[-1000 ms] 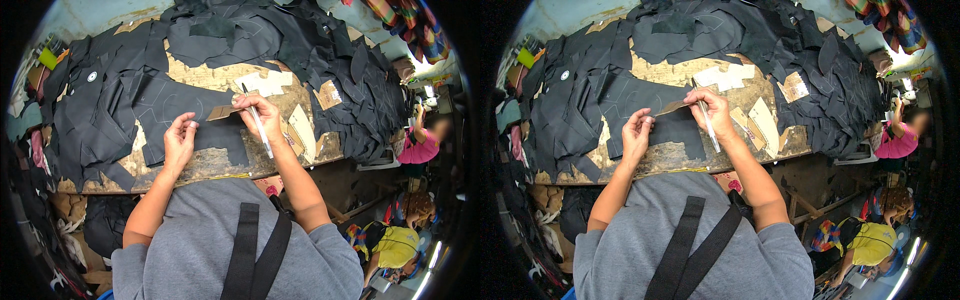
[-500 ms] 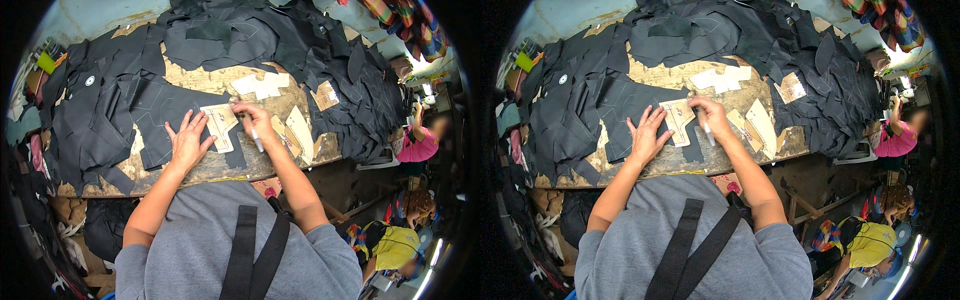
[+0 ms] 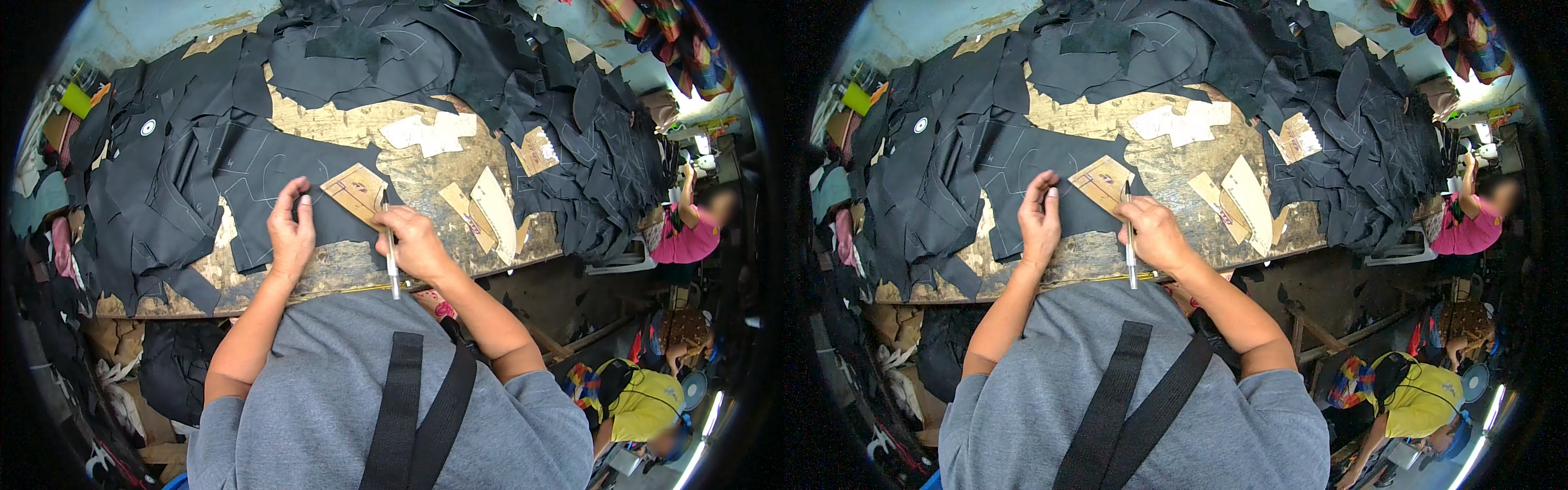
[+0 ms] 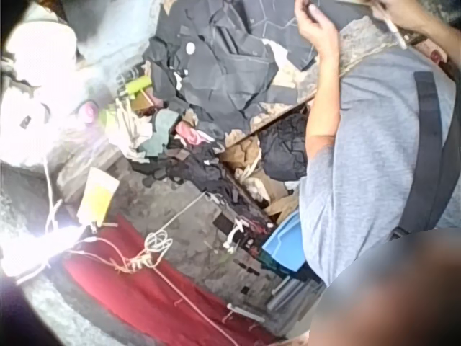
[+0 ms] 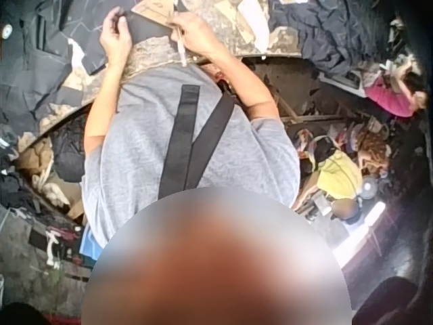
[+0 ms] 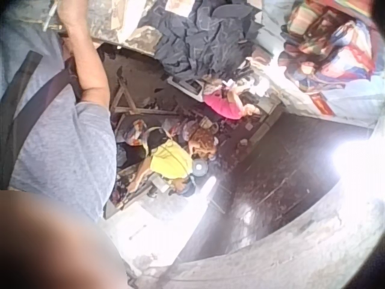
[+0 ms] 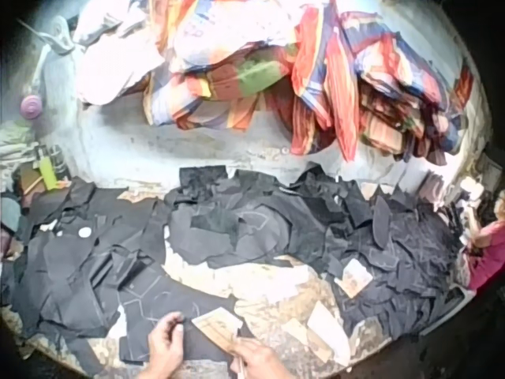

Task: The person uses a small cardboard template and a white marker to trace outlines onto black fabric pieces on a worktable. They repeatedly reposition the template, trace edges, and move marked pieces aside while continuing the process.

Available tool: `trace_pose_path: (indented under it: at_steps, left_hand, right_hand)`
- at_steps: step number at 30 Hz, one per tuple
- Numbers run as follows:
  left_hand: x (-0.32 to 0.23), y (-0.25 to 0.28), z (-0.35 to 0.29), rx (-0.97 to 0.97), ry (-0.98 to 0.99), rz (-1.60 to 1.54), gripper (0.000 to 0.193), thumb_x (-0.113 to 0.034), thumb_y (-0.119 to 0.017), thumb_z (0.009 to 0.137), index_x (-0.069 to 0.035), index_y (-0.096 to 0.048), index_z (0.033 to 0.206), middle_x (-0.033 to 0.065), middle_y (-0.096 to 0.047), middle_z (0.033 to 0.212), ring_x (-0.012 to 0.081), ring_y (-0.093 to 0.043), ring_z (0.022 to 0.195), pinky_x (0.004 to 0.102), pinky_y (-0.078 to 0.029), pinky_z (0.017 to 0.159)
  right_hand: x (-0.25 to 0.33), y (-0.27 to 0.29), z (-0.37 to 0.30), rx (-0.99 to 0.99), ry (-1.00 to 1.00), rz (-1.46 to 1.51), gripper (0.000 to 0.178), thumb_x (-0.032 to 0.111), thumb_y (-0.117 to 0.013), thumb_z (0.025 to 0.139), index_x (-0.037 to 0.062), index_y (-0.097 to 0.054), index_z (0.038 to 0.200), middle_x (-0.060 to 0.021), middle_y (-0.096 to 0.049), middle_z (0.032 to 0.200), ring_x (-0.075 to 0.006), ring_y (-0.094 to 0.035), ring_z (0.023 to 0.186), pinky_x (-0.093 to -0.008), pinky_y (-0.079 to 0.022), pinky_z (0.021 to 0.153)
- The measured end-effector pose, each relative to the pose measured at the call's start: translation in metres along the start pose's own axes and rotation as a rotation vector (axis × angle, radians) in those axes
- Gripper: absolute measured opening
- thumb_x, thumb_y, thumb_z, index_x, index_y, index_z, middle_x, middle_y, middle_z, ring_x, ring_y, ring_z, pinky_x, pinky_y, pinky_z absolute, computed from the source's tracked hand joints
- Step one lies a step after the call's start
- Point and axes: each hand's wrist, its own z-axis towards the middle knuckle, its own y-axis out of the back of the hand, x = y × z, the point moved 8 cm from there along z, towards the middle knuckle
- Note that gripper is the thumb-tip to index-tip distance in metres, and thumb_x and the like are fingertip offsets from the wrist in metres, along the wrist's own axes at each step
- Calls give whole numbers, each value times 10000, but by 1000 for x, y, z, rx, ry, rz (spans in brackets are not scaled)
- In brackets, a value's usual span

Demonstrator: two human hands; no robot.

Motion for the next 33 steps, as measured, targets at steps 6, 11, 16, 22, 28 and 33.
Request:
trace_pose_path:
  at_steps: [6, 11, 16, 22, 28, 33]
  left_hand:
    - [-2, 3, -3, -11, -18, -18, 325, -37, -565, 891, -1, -527, 1212, 133, -649, 1048, 169, -625, 966, 285, -484, 852]
    - [-29, -28, -8, 263, -243, 588, 578, -325, -705, 778, -73, -537, 1270, 115, -526, 1327, 309, -396, 1302, 524, -178, 1101]
    - [-26, -40, -10, 429, -191, 749, 588, -376, -730, 745, -83, -589, 1235, 66, -495, 1377, 297, -329, 1352, 592, -122, 1089]
    - [-27, -38, -11, 405, -207, 733, 570, -382, -729, 743, -85, -608, 1214, 64, -504, 1369, 295, -325, 1355, 600, -104, 1091]
    - [-27, -40, -9, 418, -164, 749, 536, -340, -709, 769, -83, -598, 1226, 63, -493, 1380, 294, -319, 1359, 606, -97, 1087]
    - [-27, -41, -14, 430, -151, 751, 536, -313, -681, 798, -91, -561, 1270, 58, -461, 1410, 302, -292, 1372, 623, -86, 1077]
  right_hand:
    - [-35, 19, -11, -407, -329, 673, 268, -96, -510, 790, -45, -545, 1051, -35, -583, 912, -68, -554, 790, -200, -454, 704]
    - [-48, -18, -23, -312, -544, 684, 291, -123, -560, 790, -48, -525, 1069, -51, -602, 941, -97, -588, 876, -212, -464, 787]
    - [-35, -7, -38, -176, -443, 333, 314, -42, -691, 751, -13, -577, 1042, -32, -605, 791, -59, -574, 673, -209, -477, 615]
    - [-28, 10, -46, -183, -344, 171, 309, -1, -762, 688, 21, -632, 968, -48, -621, 790, -78, -541, 599, -237, -448, 543]
    - [-26, 10, -48, -262, -248, 94, 266, 13, -765, 686, 40, -651, 925, -76, -648, 827, -142, -545, 622, -276, -447, 570]
    - [-24, 6, -54, -289, -305, 95, 230, 18, -756, 694, 50, -657, 900, -79, -646, 798, -170, -539, 610, -287, -439, 567]
